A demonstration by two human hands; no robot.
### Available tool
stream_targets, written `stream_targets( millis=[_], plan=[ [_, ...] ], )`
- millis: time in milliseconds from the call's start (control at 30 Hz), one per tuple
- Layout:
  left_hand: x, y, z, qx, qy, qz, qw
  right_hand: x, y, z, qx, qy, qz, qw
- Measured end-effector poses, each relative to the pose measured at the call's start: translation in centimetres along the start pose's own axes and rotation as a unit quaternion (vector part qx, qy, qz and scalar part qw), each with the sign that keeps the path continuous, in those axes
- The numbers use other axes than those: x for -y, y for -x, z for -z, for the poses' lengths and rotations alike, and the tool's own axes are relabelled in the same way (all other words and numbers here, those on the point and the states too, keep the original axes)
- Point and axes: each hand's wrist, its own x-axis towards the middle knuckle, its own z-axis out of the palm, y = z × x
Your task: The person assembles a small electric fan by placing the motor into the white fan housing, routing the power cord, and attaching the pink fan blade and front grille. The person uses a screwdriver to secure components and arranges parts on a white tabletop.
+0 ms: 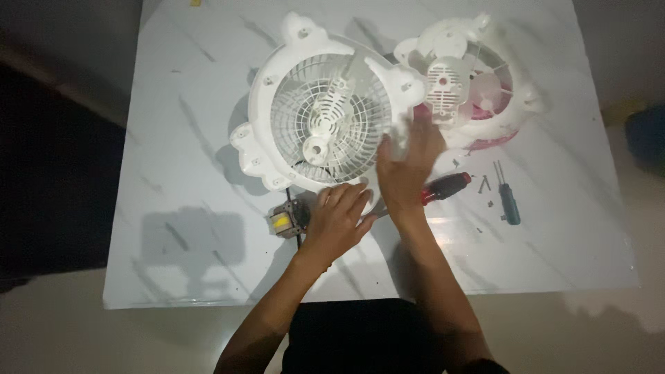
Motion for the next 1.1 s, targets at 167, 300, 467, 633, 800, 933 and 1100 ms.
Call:
stream_targets(
  millis=[167, 300, 467, 633, 800, 933, 1100],
  plan=[
    [-0.1, 0.7, 0.0, -0.006, -0.009, -0.002, 1.0, -1.9, 1.1, -0.3, 0.149, -0.391, -0.307, 0.855],
    [-0.3, 0.4, -0.3, -0.007, -0.002, -0.004, 1.0, -3.0, 2.0, -2.0, 0.176, -0.404, -0.328, 0.836],
    [0.9, -0.4, 0.9, -0.048, -0.016, -0.039, 0.998, -3.0, 1.4, -1.4, 0.174, -0.419, -0.379, 0.807],
    [3.0, -0.9, 4.1, -0.347, 0.019, 0.055, 0.936, -1.8, -0.6, 1.2, 0.108, -0.501, -0.317, 0.798],
    [2.8, -3.4, 5.0, -0.395, 0.354, 0.222, 0.818, -0.9, -2.0, 1.9, 0.056, -0.566, -0.378, 0.73],
    [4.5, -6.7, 3.9, -0.173, 0.5, 0.279, 0.801, -1.6, -2.0, 1.3, 0.066, -0.592, -0.406, 0.693],
    [6.3, -9.3, 2.6, -0.147, 0.616, 0.273, 0.724, -3.0, -1.6, 1.6, 0.075, -0.615, -0.372, 0.691]
  ],
)
